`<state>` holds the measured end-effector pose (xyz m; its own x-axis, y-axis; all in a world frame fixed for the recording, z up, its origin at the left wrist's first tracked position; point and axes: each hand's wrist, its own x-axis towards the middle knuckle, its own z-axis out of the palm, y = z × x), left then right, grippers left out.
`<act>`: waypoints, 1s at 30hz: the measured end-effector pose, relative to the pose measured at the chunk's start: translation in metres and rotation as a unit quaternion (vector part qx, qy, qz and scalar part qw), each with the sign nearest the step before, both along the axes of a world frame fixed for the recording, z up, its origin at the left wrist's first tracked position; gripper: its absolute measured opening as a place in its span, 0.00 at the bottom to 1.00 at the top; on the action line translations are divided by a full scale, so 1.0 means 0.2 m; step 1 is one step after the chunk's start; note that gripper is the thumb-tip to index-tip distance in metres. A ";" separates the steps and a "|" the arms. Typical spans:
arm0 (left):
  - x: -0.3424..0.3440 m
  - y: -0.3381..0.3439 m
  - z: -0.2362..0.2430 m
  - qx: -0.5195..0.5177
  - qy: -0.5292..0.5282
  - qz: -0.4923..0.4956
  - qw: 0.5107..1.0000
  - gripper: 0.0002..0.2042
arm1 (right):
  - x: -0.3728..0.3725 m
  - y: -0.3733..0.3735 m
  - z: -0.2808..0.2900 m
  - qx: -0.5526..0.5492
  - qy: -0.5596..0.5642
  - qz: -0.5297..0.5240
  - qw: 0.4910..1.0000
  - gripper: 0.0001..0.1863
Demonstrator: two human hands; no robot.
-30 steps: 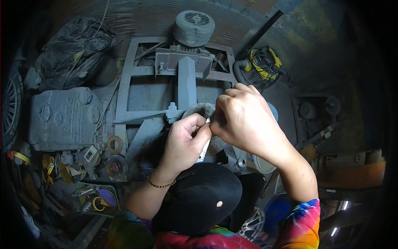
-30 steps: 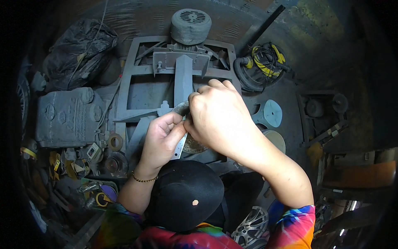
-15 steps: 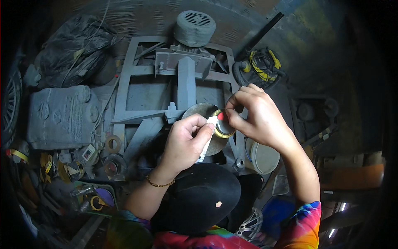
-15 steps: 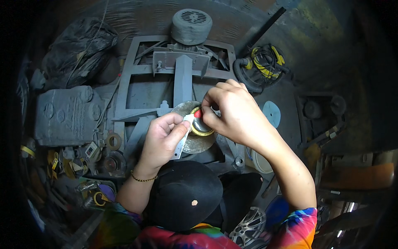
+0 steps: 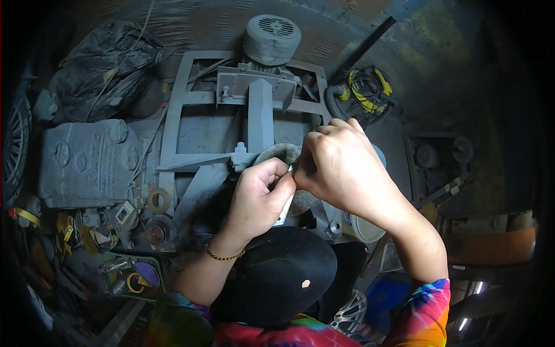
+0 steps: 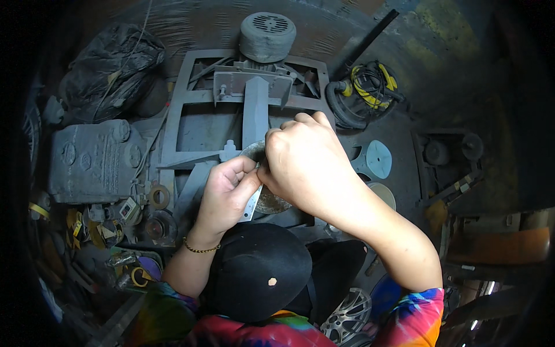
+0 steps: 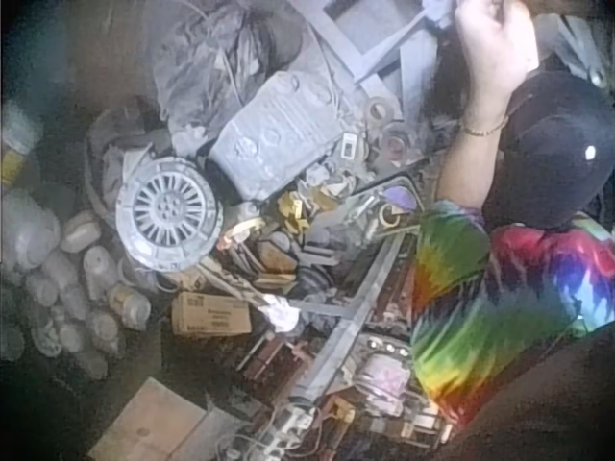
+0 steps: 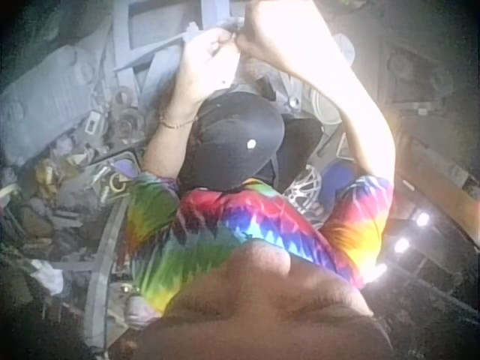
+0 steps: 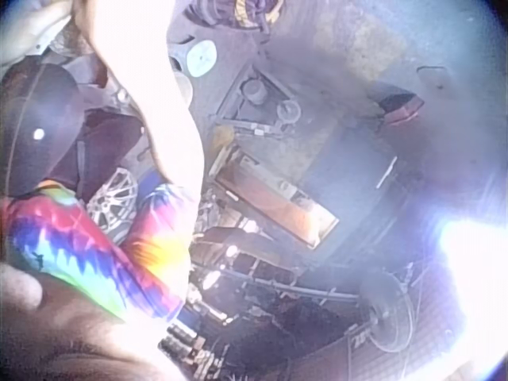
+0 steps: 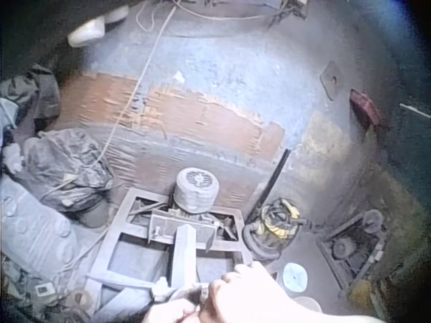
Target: The person applies red tape to a circular metal piece mounted on a machine, then uses a thin metal tool to scrape the interior surface of a separate circular metal part held by hand.
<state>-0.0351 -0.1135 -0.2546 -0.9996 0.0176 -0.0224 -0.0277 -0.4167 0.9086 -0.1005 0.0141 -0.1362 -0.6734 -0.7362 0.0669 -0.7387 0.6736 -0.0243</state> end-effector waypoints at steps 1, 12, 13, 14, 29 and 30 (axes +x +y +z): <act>0.00 0.00 0.00 0.000 0.000 0.000 1.000 0.05 | 0.00 0.00 0.00 0.009 -0.004 0.001 1.000 0.11; -0.01 -0.01 0.00 -0.003 0.002 -0.012 1.000 0.07 | -0.01 0.06 -0.04 -0.008 -0.053 0.004 0.999 0.11; -0.01 -0.01 0.00 -0.002 0.002 -0.012 1.000 0.07 | -0.01 0.07 -0.04 -0.016 -0.065 -0.003 0.998 0.12; -0.01 -0.01 0.01 0.004 -0.007 -0.017 1.000 0.07 | -0.01 0.08 -0.05 -0.026 -0.077 -0.010 0.997 0.13; -0.01 -0.04 0.04 -0.008 -0.003 -0.009 1.000 0.08 | -0.04 0.20 -0.02 -0.156 -0.188 -0.095 0.965 0.09; -0.01 -0.04 0.04 -0.009 -0.002 -0.014 1.000 0.08 | -0.03 0.19 -0.02 -0.168 -0.191 -0.070 0.965 0.09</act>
<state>-0.0368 -0.1217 -0.2460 -0.9986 0.0451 -0.0271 -0.0429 -0.3990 0.9159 -0.1064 0.0526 -0.1407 -0.7879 -0.6157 0.0129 -0.5348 0.6737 -0.5100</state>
